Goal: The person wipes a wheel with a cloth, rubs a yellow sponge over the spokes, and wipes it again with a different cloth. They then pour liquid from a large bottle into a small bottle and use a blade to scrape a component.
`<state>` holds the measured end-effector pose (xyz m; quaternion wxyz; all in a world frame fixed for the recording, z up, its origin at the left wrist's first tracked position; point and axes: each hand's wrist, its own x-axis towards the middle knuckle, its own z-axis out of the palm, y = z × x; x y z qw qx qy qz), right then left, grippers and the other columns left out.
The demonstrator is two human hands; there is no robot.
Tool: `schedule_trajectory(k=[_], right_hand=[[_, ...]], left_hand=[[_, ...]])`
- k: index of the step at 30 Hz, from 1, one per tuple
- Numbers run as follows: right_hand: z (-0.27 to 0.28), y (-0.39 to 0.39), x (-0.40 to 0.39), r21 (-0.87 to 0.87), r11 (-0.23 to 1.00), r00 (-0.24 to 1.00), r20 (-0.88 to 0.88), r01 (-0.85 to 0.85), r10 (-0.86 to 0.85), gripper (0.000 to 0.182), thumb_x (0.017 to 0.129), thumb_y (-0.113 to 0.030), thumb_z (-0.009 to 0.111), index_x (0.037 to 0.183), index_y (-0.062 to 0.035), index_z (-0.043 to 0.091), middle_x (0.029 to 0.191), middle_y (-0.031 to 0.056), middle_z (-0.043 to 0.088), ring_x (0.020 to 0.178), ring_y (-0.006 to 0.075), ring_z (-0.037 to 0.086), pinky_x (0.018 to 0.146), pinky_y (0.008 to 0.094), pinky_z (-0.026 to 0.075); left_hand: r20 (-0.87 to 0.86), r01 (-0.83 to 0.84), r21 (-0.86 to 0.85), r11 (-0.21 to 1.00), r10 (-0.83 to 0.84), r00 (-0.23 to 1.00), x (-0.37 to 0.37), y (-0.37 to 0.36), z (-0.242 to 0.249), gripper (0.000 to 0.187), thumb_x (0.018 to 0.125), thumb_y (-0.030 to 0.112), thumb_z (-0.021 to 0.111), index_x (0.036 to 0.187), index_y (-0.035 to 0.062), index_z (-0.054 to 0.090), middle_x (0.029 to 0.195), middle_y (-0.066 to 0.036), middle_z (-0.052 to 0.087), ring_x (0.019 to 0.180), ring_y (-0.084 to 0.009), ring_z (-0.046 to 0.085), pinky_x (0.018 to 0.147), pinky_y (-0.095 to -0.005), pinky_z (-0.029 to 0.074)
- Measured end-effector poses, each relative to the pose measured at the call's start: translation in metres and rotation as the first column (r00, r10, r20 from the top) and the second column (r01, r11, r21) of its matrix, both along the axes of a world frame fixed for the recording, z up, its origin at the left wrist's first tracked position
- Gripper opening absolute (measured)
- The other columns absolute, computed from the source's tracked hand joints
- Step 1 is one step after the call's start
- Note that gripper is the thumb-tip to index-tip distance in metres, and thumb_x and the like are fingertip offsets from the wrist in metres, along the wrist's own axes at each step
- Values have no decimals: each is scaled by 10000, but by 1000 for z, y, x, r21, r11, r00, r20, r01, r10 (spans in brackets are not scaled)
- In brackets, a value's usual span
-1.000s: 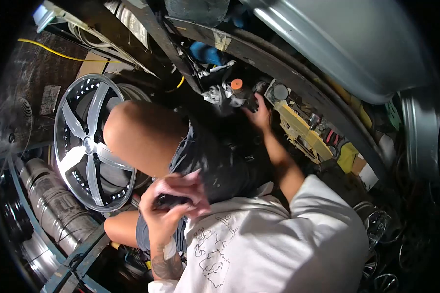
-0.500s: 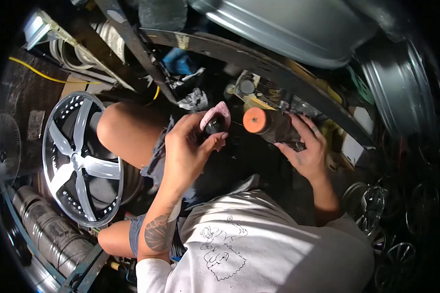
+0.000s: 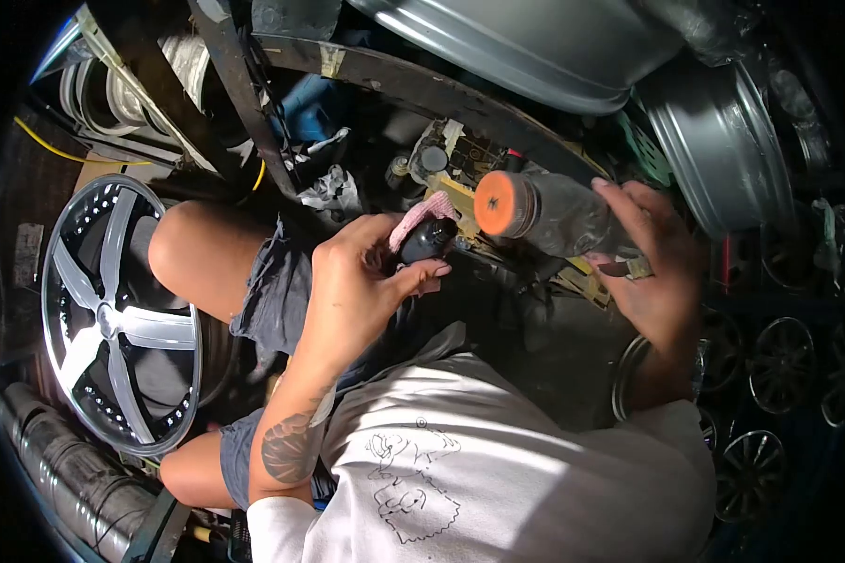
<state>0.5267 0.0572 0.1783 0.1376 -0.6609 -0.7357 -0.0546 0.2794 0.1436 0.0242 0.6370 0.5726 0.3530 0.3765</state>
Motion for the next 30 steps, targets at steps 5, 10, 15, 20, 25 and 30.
schedule_trajectory(k=[5,10,15,20,25,30], right_hand=[[15,1,-18,31,1000,999,48,-7,6,768,646,-7,891,1344,-257,688,1197,78,677,918,293,709,710,403,565],[18,8,-21,61,998,992,127,-31,23,753,666,-11,874,1346,-283,697,1191,62,687,873,256,720,679,379,575],[22,13,-24,20,999,986,166,-25,22,602,746,-157,858,1328,-222,720,1220,121,682,1030,317,724,813,413,607],[28,18,-26,53,996,969,243,-66,51,609,731,-152,863,1318,-242,727,1206,90,686,980,289,727,775,400,605],[29,25,-25,82,992,956,285,-100,73,714,647,-50,885,1305,-280,732,1183,36,695,901,240,732,713,385,608],[27,27,-21,97,990,957,284,-98,67,734,630,-37,894,1305,-274,733,1189,40,696,907,243,734,714,386,611]], left_hand=[[45,-84,78,993,81,996,-7,-6,7,375,779,27,894,1102,-55,722,895,-101,675,730,-127,687,615,-275,556],[-17,-84,164,983,88,996,-16,-6,3,386,766,59,903,1093,-39,725,851,-115,652,672,-145,638,601,-303,515],[4,-94,138,986,95,995,-19,-7,10,358,770,57,902,1060,-46,720,818,-107,635,652,-141,631,588,-306,511],[18,-87,126,988,85,996,-17,-3,15,331,792,27,885,1056,-68,708,836,-103,642,692,-131,695,579,-288,549],[87,-45,2,999,45,995,-13,1,21,296,825,-3,851,1062,-89,695,873,-102,669,773,-159,760,626,-277,604],[97,-19,27,999,17,995,-8,4,16,290,843,8,843,1075,-87,698,906,-117,711,780,-160,771,647,-281,614]])
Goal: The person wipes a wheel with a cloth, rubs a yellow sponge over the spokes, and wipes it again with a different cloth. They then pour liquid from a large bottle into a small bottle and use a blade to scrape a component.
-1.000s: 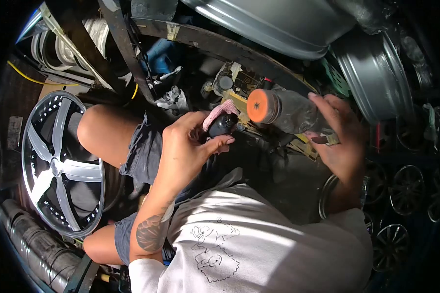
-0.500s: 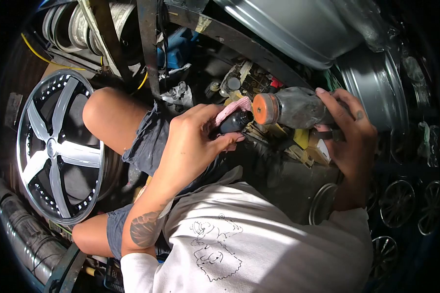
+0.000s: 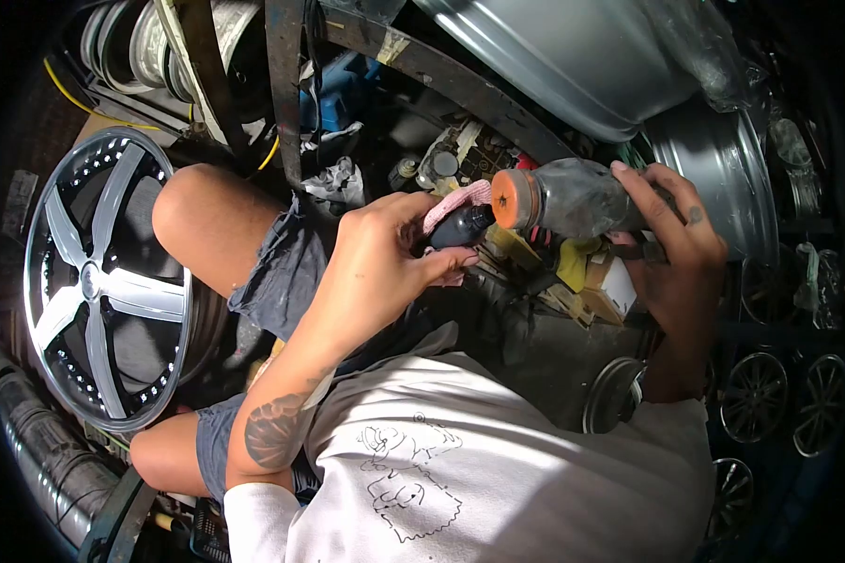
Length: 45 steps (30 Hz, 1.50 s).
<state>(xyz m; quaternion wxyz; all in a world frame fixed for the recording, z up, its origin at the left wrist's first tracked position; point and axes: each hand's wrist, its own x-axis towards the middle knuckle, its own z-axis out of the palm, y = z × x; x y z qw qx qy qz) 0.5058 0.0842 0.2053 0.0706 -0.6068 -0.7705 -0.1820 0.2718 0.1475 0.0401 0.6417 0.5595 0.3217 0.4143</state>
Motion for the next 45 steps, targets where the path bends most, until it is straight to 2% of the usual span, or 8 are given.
schedule_trajectory(k=[2,5,8,11,14,35,45], right_hand=[[1,0,0,-3,1000,1000,-2,9,-9,733,632,-23,890,1304,-269,734,1190,44,696,910,248,735,722,389,614],[2,0,-3,0,1000,1000,-6,14,-14,726,640,-4,879,1303,-262,734,1191,51,694,917,256,735,737,394,619],[3,0,-3,7,1000,1000,8,8,-8,719,644,3,874,1301,-253,735,1196,60,693,925,260,734,747,397,621],[4,0,0,8,1000,1000,22,-8,8,717,645,2,873,1301,-249,735,1201,64,692,932,262,734,749,395,620],[5,0,1,20,1000,999,35,-22,22,712,646,-2,875,1300,-246,736,1200,66,693,937,264,734,749,394,617],[3,-6,3,36,998,997,61,-58,56,689,650,-44,889,1299,-226,742,1191,83,697,966,275,733,734,394,621],[4,-8,2,33,998,996,64,-58,56,708,635,-27,894,1298,-228,743,1195,96,697,966,282,737,742,394,623]], left_hand=[[23,23,-36,999,-22,999,3,1,0,292,847,18,843,1078,-88,698,893,-118,731,772,-158,773,651,-280,612],[-6,124,-101,987,-125,992,6,5,0,362,886,-31,800,1202,-107,643,998,-118,733,853,-182,759,735,-299,672],[92,75,-133,988,-63,994,12,3,-3,295,851,35,848,1080,-85,707,815,-117,758,744,-145,769,636,-268,598],[130,94,-140,986,-76,989,14,4,-4,301,852,46,852,1082,-85,709,827,-119,762,738,-134,764,629,-268,589],[94,93,-80,993,-85,992,17,6,-16,303,855,60,854,1077,-88,710,821,-109,765,730,-120,754,632,-267,585],[139,124,-113,986,-108,984,16,3,-16,288,860,57,848,1075,-77,711,821,-93,761,732,-103,737,643,-257,582],[106,109,-64,992,-102,989,14,2,-16,231,864,53,845,983,-71,691,774,-97,750,721,-104,740,635,-259,576]])
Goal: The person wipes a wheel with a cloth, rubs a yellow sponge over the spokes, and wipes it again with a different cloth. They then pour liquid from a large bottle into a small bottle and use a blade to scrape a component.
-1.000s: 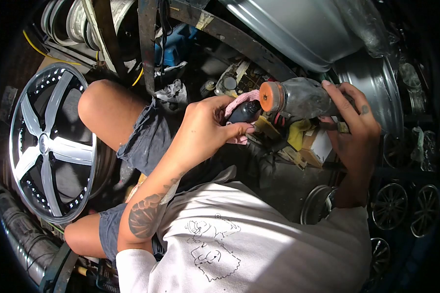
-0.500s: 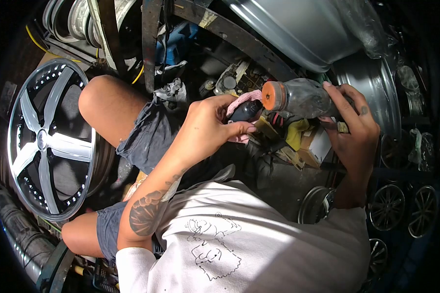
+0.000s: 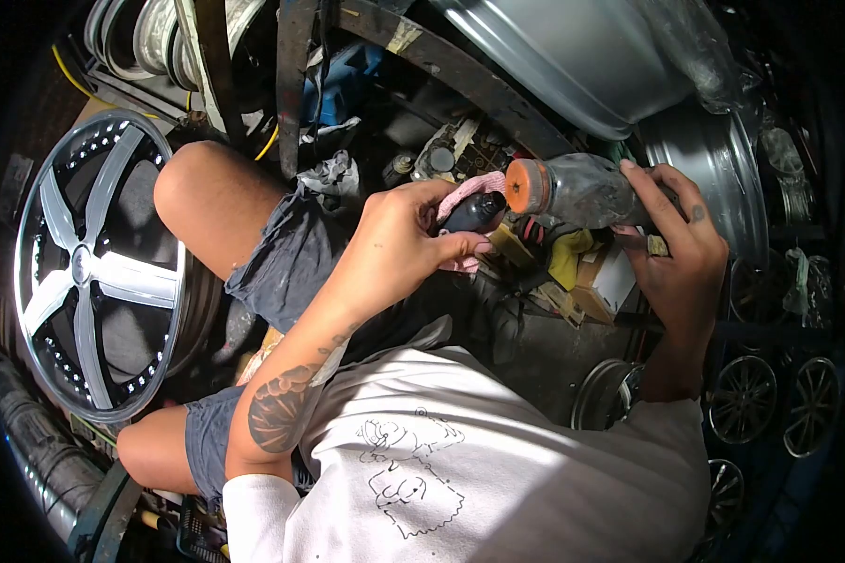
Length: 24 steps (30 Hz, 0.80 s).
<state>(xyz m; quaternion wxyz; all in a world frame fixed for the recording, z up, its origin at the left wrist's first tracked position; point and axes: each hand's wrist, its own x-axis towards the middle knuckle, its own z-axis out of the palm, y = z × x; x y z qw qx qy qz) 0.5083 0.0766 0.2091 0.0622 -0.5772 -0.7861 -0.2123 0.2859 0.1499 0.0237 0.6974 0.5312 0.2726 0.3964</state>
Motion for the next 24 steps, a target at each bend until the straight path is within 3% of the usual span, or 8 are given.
schedule_trajectory(k=[14,17,22,24], right_hand=[[-1,-5,-2,-16,999,999,-11,42,-42,708,636,-31,894,1296,-241,745,1199,102,703,975,292,737,750,393,613],[-3,-13,-4,-53,996,995,-53,77,-80,711,632,-23,891,1297,-225,745,1196,109,702,985,304,737,774,395,611],[-12,-24,2,-66,994,992,-86,85,-90,723,617,-17,893,1299,-206,743,1190,110,700,1004,311,731,801,394,607],[-8,-27,-2,-98,988,986,-99,123,-133,757,608,16,893,1318,-188,729,1218,141,692,1069,323,719,868,400,600]], left_hand=[[24,-9,33,999,8,1000,0,0,0,258,858,59,851,1009,-80,695,795,-98,745,733,-105,744,641,-263,575],[-6,59,3,998,-59,998,-3,-1,7,366,895,-24,798,1218,-103,646,993,-99,735,833,-136,737,730,-259,634],[-22,50,98,994,-48,999,-5,-3,9,367,888,-31,802,1218,-99,655,987,-82,718,825,-132,734,715,-258,631],[-43,47,141,989,-42,998,-4,-4,9,364,886,-30,805,1212,-99,660,980,-77,716,823,-130,733,711,-258,628]])
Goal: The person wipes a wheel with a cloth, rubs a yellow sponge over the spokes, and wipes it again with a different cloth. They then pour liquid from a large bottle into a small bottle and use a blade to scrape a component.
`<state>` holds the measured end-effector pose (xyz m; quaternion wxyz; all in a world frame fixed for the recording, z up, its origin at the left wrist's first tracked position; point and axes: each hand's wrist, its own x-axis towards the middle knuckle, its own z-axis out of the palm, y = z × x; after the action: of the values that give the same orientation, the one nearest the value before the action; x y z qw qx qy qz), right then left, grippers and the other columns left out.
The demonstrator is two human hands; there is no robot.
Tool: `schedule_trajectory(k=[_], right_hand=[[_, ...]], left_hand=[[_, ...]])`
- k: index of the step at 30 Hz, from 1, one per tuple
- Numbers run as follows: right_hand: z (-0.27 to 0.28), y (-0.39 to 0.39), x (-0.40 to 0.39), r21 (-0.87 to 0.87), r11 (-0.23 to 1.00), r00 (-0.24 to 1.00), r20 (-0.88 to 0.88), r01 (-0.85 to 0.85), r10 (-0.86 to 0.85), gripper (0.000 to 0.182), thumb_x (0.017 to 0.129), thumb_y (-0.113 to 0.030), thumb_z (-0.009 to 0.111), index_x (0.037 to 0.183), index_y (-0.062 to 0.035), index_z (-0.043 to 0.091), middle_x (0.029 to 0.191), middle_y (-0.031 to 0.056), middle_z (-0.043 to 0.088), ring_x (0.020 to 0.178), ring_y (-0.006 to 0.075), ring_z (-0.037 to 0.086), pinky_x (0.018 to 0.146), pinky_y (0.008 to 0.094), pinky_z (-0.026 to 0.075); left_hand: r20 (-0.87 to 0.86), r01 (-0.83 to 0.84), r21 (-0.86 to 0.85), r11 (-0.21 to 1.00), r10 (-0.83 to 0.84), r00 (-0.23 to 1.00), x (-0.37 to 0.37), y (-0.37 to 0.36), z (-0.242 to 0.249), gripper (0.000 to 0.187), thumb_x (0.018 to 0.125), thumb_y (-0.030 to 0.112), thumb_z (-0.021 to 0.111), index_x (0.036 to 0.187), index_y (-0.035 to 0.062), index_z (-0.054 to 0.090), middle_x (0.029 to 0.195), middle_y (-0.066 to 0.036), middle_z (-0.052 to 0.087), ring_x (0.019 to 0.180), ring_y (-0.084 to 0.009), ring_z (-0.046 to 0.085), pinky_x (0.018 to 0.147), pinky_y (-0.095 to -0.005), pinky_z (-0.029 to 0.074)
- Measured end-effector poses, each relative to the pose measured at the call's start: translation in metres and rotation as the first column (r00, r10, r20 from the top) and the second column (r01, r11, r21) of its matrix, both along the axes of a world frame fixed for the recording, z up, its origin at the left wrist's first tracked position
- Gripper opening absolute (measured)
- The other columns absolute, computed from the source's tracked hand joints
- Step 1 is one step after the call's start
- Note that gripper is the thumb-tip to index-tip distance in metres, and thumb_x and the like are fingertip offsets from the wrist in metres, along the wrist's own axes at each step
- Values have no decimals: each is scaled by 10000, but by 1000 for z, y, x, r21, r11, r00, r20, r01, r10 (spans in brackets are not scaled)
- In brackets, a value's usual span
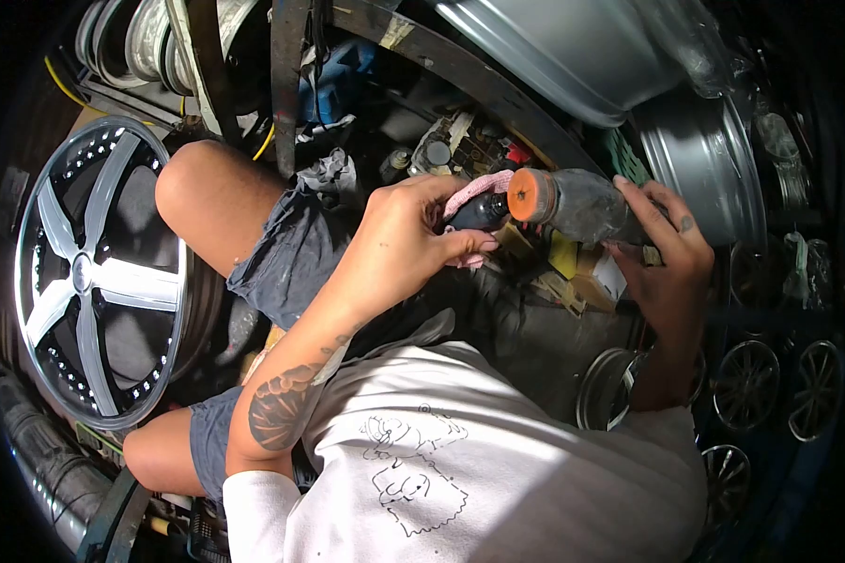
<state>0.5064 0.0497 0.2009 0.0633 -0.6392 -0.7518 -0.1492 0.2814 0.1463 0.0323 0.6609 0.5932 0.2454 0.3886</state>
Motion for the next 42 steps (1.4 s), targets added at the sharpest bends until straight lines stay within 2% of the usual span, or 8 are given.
schedule_trajectory(k=[2,5,17,20,23,26,32,42], right_hand=[[6,-1,-5,-6,1000,1000,9,28,-28,767,607,31,891,1325,-179,724,1228,150,688,1093,326,714,900,402,597],[11,1,-9,17,999,998,54,30,-31,746,620,30,884,1319,-180,727,1217,131,691,1072,319,717,892,401,597],[15,17,-8,26,999,995,96,-31,28,699,654,22,867,1312,-173,737,1225,122,685,1067,297,711,883,388,597],[14,19,-8,26,999,995,95,-35,33,690,667,18,861,1317,-176,736,1224,124,685,1069,298,710,886,392,597],[15,20,-9,20,999,994,103,-25,22,676,680,10,859,1318,-177,735,1223,125,685,1071,301,710,886,396,598],[16,20,-9,20,999,993,117,-27,24,664,689,-1,860,1317,-178,736,1220,127,687,1071,303,711,886,399,598],[17,18,-11,24,999,992,124,-40,37,647,704,-26,862,1319,-181,737,1215,127,690,1073,304,710,893,398,594],[18,14,-17,23,999,993,119,-27,24,654,690,-10,870,1311,-170,740,1224,125,690,1081,301,709,889,394,590]], left_hand=[[-28,-15,58,998,17,999,3,1,-6,359,883,-28,809,1204,-100,665,974,-75,716,820,-128,734,708,-256,624],[61,-28,-59,998,32,998,2,-2,0,335,830,37,859,1103,-87,708,901,-123,722,752,-153,757,659,-290,580],[10,-92,-2,996,92,996,-10,-1,-4,317,840,35,848,1107,-74,717,839,-114,737,723,-141,745,642,-290,560],[48,-72,-84,994,76,996,-11,-1,-1,313,836,37,850,1093,-81,715,838,-122,746,730,-139,751,654,-287,567],[19,-75,-27,997,76,997,-9,1,-4,304,841,31,842,1090,-86,712,837,-127,753,736,-137,756,662,-280,572],[-39,-14,-24,1000,13,999,-11,3,-2,366,880,5,820,1188,-111,660,944,-108,753,801,-150,759,705,-266,617],[12,-3,-62,998,3,1000,-11,2,-3,370,889,-19,799,1211,-122,649,1011,-119,743,830,-164,764,722,-264,629],[-7,-6,-19,1000,6,1000,-15,0,-1,387,886,-14,803,1220,-132,647,1019,-132,743,840,-169,767,726,-267,631]])
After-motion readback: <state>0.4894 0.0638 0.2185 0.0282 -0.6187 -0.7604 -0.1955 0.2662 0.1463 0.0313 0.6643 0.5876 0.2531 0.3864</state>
